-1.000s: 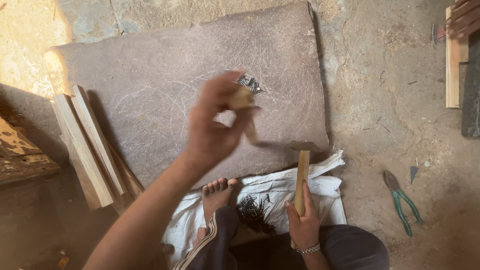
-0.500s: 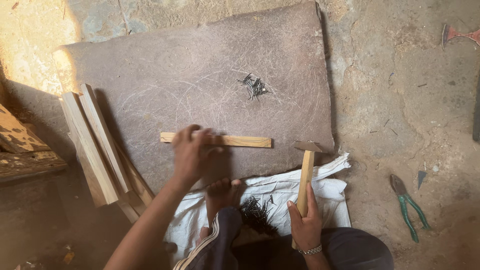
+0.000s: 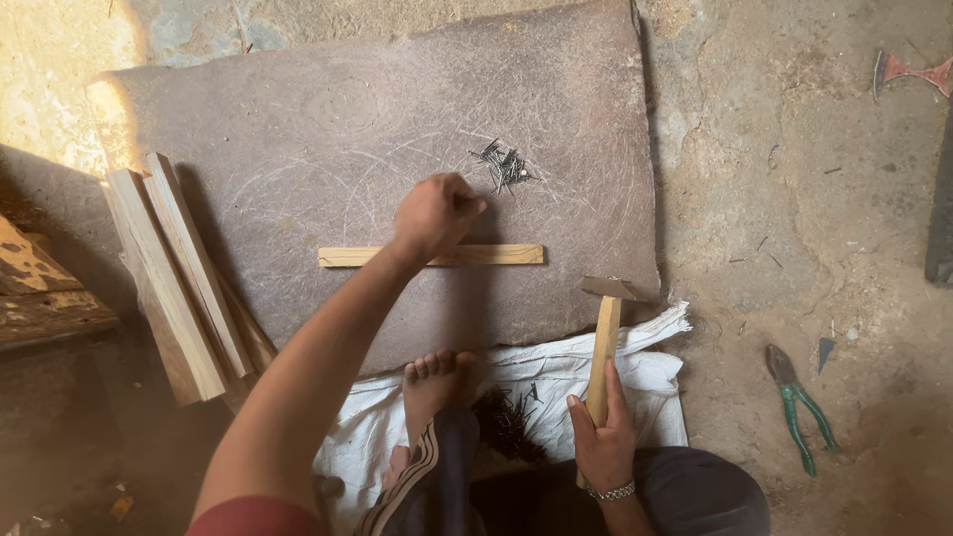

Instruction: The person sits on the floor and repeatedly hammers nails into small wooden strips using a hammer. They pick up each strip, drive a nail into it, and set it aside, continuing this process with multiple pieces.

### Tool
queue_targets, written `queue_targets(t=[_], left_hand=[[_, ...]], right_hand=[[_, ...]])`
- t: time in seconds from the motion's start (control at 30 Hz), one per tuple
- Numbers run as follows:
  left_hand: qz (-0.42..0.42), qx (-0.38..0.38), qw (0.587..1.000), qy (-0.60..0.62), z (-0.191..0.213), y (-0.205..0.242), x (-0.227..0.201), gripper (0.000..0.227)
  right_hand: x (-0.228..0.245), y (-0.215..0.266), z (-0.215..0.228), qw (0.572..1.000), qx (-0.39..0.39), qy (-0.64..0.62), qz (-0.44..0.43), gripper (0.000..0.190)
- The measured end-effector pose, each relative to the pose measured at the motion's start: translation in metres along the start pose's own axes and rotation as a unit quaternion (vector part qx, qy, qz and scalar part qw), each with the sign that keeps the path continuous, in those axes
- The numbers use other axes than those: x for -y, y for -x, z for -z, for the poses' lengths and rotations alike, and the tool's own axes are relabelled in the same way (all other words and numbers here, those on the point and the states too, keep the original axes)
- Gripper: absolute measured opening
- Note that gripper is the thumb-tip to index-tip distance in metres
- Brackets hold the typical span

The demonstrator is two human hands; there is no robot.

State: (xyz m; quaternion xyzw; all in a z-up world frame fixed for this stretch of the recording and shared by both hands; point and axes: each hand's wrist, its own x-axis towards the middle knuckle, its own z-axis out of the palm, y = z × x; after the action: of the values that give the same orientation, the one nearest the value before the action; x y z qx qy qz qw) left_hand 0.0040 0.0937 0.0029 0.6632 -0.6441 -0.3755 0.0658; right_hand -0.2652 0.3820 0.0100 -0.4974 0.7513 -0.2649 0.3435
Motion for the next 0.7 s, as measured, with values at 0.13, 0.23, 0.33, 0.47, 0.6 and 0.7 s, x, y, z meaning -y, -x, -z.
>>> queue_targets(t=[0.13, 0.23, 0.33, 0.47, 0.6, 0.7], left_hand=[[0.002, 0.014, 0.999, -0.034, -0.006, -0.035, -0.012, 0.018], [0.005, 0.091, 0.994, -0.061, -0.008, -0.049, -0.017, 0.02], [-0.016, 0.11, 0.989, -0.095, -0.008, -0.055, -0.019, 0.02], [-0.037, 0.115, 0.987, -0.107, -0.012, -0.051, -0.013, 0.022], [-0.036, 0.048, 0.998, -0.018, -0.013, -0.028, 0.002, 0.016], [-0.033, 0.01, 0.999, 0.011, -0.01, -0.028, -0.001, 0.014]], right_hand=[[-0.001, -0.001, -0.001, 1.0, 0.009, -0.005, -0.002, 0.08], [0.003, -0.001, 0.0, 1.0, 0.001, -0.006, 0.008, 0.078], [0.011, 0.0, -0.002, 1.0, -0.01, 0.02, 0.014, 0.077], [0.027, -0.002, -0.01, 0.997, 0.001, 0.076, 0.033, 0.075], [0.049, -0.004, -0.027, 0.995, 0.013, 0.09, 0.05, 0.072], [0.062, -0.012, -0.032, 0.994, 0.027, 0.086, 0.058, 0.072]])
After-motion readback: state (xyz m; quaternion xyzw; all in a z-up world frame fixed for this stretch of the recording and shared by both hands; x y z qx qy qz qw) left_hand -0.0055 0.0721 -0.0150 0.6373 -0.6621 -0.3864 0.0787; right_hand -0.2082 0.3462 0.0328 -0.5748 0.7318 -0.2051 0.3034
